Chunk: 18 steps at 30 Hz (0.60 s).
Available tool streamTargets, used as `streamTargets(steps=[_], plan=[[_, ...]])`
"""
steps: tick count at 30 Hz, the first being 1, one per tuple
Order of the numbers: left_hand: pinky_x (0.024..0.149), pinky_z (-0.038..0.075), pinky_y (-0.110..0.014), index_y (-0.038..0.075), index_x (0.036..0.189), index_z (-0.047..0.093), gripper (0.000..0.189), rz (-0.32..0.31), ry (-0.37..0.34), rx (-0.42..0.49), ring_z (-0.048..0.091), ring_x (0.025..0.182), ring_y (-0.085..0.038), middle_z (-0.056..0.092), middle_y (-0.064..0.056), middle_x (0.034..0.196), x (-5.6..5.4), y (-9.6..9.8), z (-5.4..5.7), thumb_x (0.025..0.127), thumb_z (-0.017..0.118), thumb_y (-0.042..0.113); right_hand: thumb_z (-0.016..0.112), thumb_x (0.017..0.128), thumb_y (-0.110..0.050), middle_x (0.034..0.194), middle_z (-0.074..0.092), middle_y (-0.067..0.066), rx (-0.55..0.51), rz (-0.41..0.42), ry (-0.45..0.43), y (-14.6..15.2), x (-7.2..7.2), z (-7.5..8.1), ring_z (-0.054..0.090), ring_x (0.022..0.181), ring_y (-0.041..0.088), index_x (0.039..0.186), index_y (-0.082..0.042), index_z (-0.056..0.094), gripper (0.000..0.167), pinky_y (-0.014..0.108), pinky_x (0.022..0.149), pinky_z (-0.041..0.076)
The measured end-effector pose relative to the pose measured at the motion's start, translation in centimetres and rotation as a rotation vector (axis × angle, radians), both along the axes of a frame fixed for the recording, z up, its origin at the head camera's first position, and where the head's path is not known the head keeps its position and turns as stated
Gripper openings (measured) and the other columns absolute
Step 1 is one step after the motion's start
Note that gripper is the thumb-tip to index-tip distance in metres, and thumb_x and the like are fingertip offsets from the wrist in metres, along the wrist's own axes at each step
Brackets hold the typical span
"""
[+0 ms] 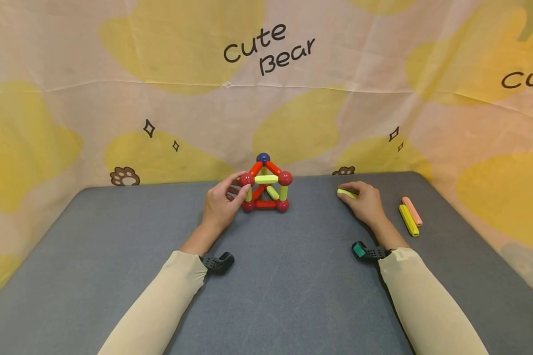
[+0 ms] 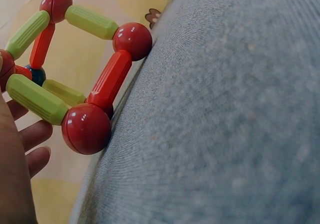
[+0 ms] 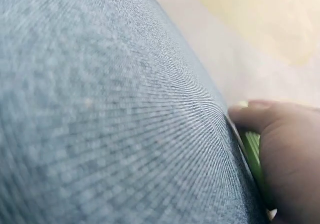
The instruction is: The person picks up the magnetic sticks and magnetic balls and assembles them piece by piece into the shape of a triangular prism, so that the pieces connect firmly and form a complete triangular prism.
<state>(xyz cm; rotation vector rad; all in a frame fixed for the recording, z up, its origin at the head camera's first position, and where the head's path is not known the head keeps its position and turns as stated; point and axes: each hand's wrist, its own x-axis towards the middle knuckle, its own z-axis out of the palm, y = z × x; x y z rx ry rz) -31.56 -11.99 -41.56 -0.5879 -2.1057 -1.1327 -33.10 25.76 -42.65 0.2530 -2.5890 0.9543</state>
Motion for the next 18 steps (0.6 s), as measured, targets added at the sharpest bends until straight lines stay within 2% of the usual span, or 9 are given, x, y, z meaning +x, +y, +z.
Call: streamTargets(steps=[3, 6, 9, 12, 16, 18], plan=[[0.061, 0.061, -0.038, 0.007, 0.125, 0.068, 0.034, 0.002, 0.006, 0.001, 0.073, 0.072, -0.024, 0.076, -0.014, 0.098, -0.1, 0.0, 0.1, 0.093, 0.072, 0.019, 0.075, 0.092, -0.022, 0.111, 0.074, 0.016, -0.071, 0.011, 0.04, -0.7, 0.1, 0.3, 0.07, 0.095, 0.026, 0.115, -0.008, 0.075, 0.027, 0.036, 0.082, 0.054], [0.061, 0.061, -0.038, 0.007, 0.124, 0.069, 0.034, -0.002, 0.013, 0.001, 0.073, 0.073, -0.024, 0.076, -0.014, 0.097, -0.1, 0.0, 0.1, 0.093, 0.073, 0.019, 0.075, 0.092, -0.018, 0.11, 0.074, 0.018, -0.235, 0.045, 0.099, -2.3, 0.4, 1.0, 0.065, 0.089, 0.009, 0.115, -0.006, 0.075, 0.026, 0.018, 0.076, 0.049], [0.062, 0.062, -0.038, 0.008, 0.125, 0.069, 0.035, -0.01, 0.016, -0.002, 0.074, 0.074, -0.024, 0.076, -0.014, 0.097, -0.1, 0.3, 0.1, 0.092, 0.074, 0.019, 0.075, 0.09, -0.007, 0.109, 0.071, 0.027, -0.417, 0.126, 0.167, -4.7, 0.9, 2.1, 0.061, 0.088, -0.002, 0.112, 0.002, 0.074, 0.024, 0.012, 0.079, 0.049], [0.065, 0.062, -0.038, 0.008, 0.125, 0.068, 0.036, -0.02, 0.014, -0.001, 0.074, 0.075, -0.024, 0.076, -0.014, 0.098, -0.1, 0.6, 0.1, 0.092, 0.074, 0.019, 0.076, 0.087, 0.001, 0.107, 0.071, 0.029, -0.504, 0.221, 0.233, -7.5, 1.7, 3.3, 0.062, 0.09, -0.003, 0.108, 0.005, 0.075, 0.022, 0.015, 0.082, 0.051], [0.065, 0.062, -0.04, 0.008, 0.124, 0.069, 0.036, -0.029, 0.018, 0.027, 0.073, 0.076, -0.025, 0.075, -0.013, 0.096, 0.2, 1.0, 0.0, 0.09, 0.076, 0.017, 0.079, 0.084, -0.002, 0.105, 0.074, 0.018, -0.474, 0.312, 0.276, -11.1, 3.3, 4.2, 0.063, 0.095, 0.007, 0.106, -0.002, 0.078, 0.022, 0.018, 0.083, 0.05], [0.065, 0.062, -0.039, 0.008, 0.123, 0.069, 0.036, -0.028, 0.016, 0.033, 0.073, 0.075, -0.024, 0.076, -0.013, 0.096, 0.4, 1.2, 0.1, 0.089, 0.077, 0.018, 0.08, 0.084, -0.005, 0.104, 0.075, 0.014, -0.452, 0.331, 0.274, -12.5, 4.0, 4.3, 0.064, 0.095, 0.013, 0.106, -0.005, 0.079, 0.022, 0.02, 0.082, 0.05]])
